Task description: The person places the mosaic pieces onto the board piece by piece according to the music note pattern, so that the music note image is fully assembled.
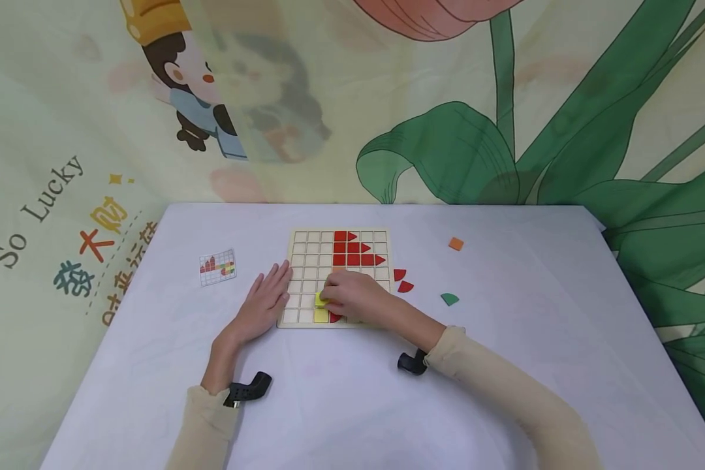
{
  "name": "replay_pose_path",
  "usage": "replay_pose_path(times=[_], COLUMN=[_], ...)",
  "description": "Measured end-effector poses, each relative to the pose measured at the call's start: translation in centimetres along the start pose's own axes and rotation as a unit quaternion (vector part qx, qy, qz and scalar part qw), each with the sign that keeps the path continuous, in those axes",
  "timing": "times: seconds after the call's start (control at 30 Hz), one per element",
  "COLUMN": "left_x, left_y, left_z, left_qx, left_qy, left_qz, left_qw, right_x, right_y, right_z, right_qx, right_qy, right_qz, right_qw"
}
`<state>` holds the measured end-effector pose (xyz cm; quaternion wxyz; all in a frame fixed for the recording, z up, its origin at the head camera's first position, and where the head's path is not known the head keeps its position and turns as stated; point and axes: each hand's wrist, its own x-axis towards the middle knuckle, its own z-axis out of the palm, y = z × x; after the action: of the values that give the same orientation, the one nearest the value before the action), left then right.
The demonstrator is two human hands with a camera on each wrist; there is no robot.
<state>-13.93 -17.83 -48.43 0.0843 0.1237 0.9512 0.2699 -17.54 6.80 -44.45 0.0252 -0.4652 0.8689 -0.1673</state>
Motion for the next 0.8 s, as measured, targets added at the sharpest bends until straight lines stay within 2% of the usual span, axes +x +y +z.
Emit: replay_pose_path(times=[0.3, 0.5, 0.67, 0.8], left_x=[0.0, 0.1, 0.0, -0.1], left_y=[0.3, 0.3, 0.1, 0.2], left_z=[-0.2, -0.2, -0.2, -0.1], left_qx=[0.002, 0.002, 0.003, 0.006], left_qy=[0.0, -0.005, -0.006, -0.004], left_qz=[-0.002, -0.005, -0.005, -0.005], left_qw=[1.0, 1.0, 1.0, 1.0], right_x=[0.9, 0.8, 0.6, -0.1], right_y=[-0.2, -0.7, -0.8, -0.9], right_z=[0.8, 0.7, 0.9, 1.1], right_qx=[-0.018, -0.087, -0.122, -0.116], right_qy=[-0.026, -0.051, -0.035, -0.021], right_qz=[-0.002, -0.025, -0.044, -0.051], right_qw=[0.999, 0.995, 0.991, 0.992])
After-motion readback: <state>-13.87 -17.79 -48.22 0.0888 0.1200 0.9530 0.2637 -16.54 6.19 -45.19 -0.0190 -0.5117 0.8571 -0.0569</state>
